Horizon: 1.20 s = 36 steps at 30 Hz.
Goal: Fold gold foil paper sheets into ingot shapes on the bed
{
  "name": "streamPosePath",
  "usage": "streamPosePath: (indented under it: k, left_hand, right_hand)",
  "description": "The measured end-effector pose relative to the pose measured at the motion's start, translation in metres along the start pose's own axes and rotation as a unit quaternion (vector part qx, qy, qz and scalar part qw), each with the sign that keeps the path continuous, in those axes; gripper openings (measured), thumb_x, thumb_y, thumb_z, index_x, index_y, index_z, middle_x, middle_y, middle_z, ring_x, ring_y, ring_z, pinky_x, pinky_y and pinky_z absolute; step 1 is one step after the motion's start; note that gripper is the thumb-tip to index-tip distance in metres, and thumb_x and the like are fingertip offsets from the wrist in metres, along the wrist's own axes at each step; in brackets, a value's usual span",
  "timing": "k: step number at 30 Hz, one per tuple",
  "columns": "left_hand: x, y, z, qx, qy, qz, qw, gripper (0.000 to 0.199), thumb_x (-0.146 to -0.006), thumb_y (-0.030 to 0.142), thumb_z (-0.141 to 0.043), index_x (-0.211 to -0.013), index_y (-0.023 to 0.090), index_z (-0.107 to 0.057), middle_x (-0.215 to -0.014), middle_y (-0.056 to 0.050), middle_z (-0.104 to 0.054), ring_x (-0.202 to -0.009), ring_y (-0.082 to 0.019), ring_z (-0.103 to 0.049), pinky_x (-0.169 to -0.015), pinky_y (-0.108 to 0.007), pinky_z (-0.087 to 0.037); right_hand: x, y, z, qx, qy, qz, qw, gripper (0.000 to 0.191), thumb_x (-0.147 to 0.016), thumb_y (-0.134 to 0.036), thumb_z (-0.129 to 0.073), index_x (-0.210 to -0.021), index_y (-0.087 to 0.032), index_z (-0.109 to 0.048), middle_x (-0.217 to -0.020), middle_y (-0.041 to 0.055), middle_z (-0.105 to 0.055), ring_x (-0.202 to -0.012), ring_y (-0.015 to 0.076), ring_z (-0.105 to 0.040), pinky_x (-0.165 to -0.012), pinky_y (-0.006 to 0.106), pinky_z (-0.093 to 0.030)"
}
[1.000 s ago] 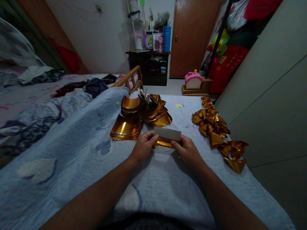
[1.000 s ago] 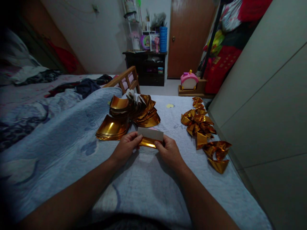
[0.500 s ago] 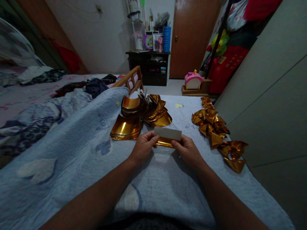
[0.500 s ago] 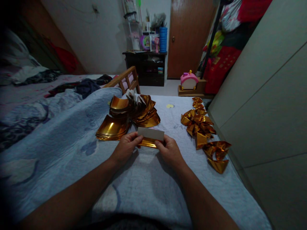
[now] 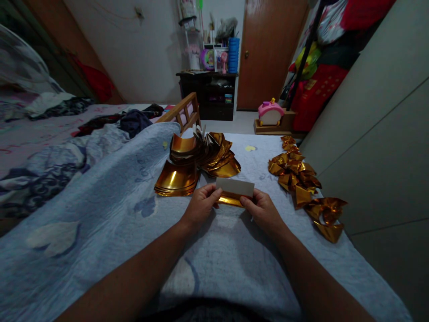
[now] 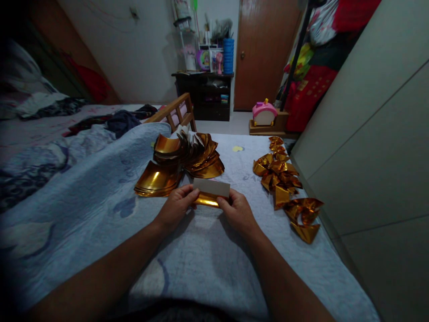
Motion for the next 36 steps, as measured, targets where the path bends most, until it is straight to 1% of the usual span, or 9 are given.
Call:
streamPosePath:
  k: [6,12,15,18,21,25,30,36]
  left_hand:
    - [-0.0012,-0.0003,-0.0009,-0.001,-0.01,0.0,1.0,0.029,-0.079,0.043,-0.071,-0.089,0.016,-0.075,-0.08,-0.003,-0.069,-0.067,-0.013,-0.054,-0.059,-0.023,-0.044]
    - [-0.0021,-0.002,-0.0005,0.009,-0.015,-0.003,1.0,0.03,-0.079,0.044,-0.072,-0.091,0.016,-0.075,-0.085,-0.004,-0.07,-0.072,-0.014,-0.058,-0.062,-0.024,-0.047]
    - [-0.002,-0.0023,-0.0006,0.01,-0.017,-0.006,1.0,0.03,-0.079,0.043,-0.072,-0.093,0.017,-0.075,-0.086,-0.005,-0.07,-0.073,-0.015,-0.059,-0.062,-0.024,-0.048]
    - [-0.0012,-0.0005,-0.0013,0.009,-0.02,-0.01,1.0,0.03,-0.079,0.043,-0.072,-0.093,0.017,-0.075,-0.085,-0.004,-0.069,-0.072,-0.015,-0.058,-0.061,-0.024,-0.047]
    - [-0.0003,0.0017,-0.0009,0.006,-0.013,-0.012,1.0,0.029,-0.078,0.042,-0.071,-0.092,0.017,-0.075,-0.082,-0.004,-0.068,-0.069,-0.014,-0.055,-0.06,-0.023,-0.045]
    - [0.0001,0.0019,-0.001,0.007,-0.011,-0.01,1.0,0.029,-0.078,0.041,-0.071,-0.093,0.016,-0.075,-0.08,-0.003,-0.067,-0.067,-0.013,-0.053,-0.06,-0.023,-0.043]
    - [0.0,0.0017,-0.0016,0.007,-0.014,-0.011,1.0,0.03,-0.078,0.042,-0.071,-0.092,0.016,-0.074,-0.081,-0.003,-0.067,-0.067,-0.013,-0.052,-0.059,-0.023,-0.043]
    - [-0.0014,0.0005,-0.0003,-0.005,-0.016,-0.012,1.0,0.031,-0.079,0.044,-0.071,-0.093,0.016,-0.075,-0.081,-0.004,-0.067,-0.068,-0.014,-0.054,-0.059,-0.023,-0.042]
  right_hand:
    - [-0.0001,0.0001,0.0006,0.008,0.006,0.003,1.0,0.032,-0.08,-0.033,-0.064,-0.106,-0.016,-0.072,-0.101,0.0073,-0.076,-0.095,0.0263,-0.068,-0.088,0.039,-0.051]
    - [-0.0004,0.0009,0.0021,0.017,0.008,0.004,1.0,0.03,-0.081,-0.033,-0.064,-0.104,-0.016,-0.072,-0.097,0.0067,-0.075,-0.092,0.025,-0.068,-0.085,0.037,-0.051]
    - [-0.0006,0.0007,0.0018,0.009,0.006,0.005,1.0,0.031,-0.081,-0.033,-0.065,-0.106,-0.016,-0.072,-0.1,0.0069,-0.076,-0.094,0.0253,-0.068,-0.087,0.037,-0.051]
    - [-0.0006,0.0004,0.0014,0.004,0.005,0.011,1.0,0.03,-0.081,-0.032,-0.065,-0.106,-0.017,-0.072,-0.1,0.0066,-0.076,-0.095,0.0254,-0.068,-0.088,0.038,-0.05]
    - [-0.0004,0.0018,0.0015,0.004,0.006,0.01,1.0,0.028,-0.081,-0.033,-0.065,-0.103,-0.018,-0.073,-0.097,0.0053,-0.076,-0.093,0.0249,-0.068,-0.086,0.038,-0.051]
    - [-0.0004,0.0023,0.0016,0.001,0.004,0.007,1.0,0.03,-0.08,-0.033,-0.066,-0.105,-0.018,-0.073,-0.099,0.006,-0.076,-0.094,0.0255,-0.068,-0.087,0.037,-0.051]
    - [-0.0007,0.0011,0.0012,0.004,0.004,0.005,1.0,0.03,-0.08,-0.033,-0.065,-0.104,-0.017,-0.073,-0.099,0.007,-0.076,-0.093,0.0258,-0.068,-0.087,0.038,-0.051]
    - [-0.0007,0.0002,0.0014,0.0,0.005,0.014,1.0,0.032,-0.081,-0.032,-0.065,-0.109,-0.018,-0.073,-0.104,0.0066,-0.076,-0.096,0.0253,-0.068,-0.089,0.038,-0.051]
Point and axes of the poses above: each hand's wrist, its own x-axis away from the middle knuckle, its own z-axis out of the back of the hand, y = z × x, the point moved 7 cm from there along -x, towards the middle knuckle
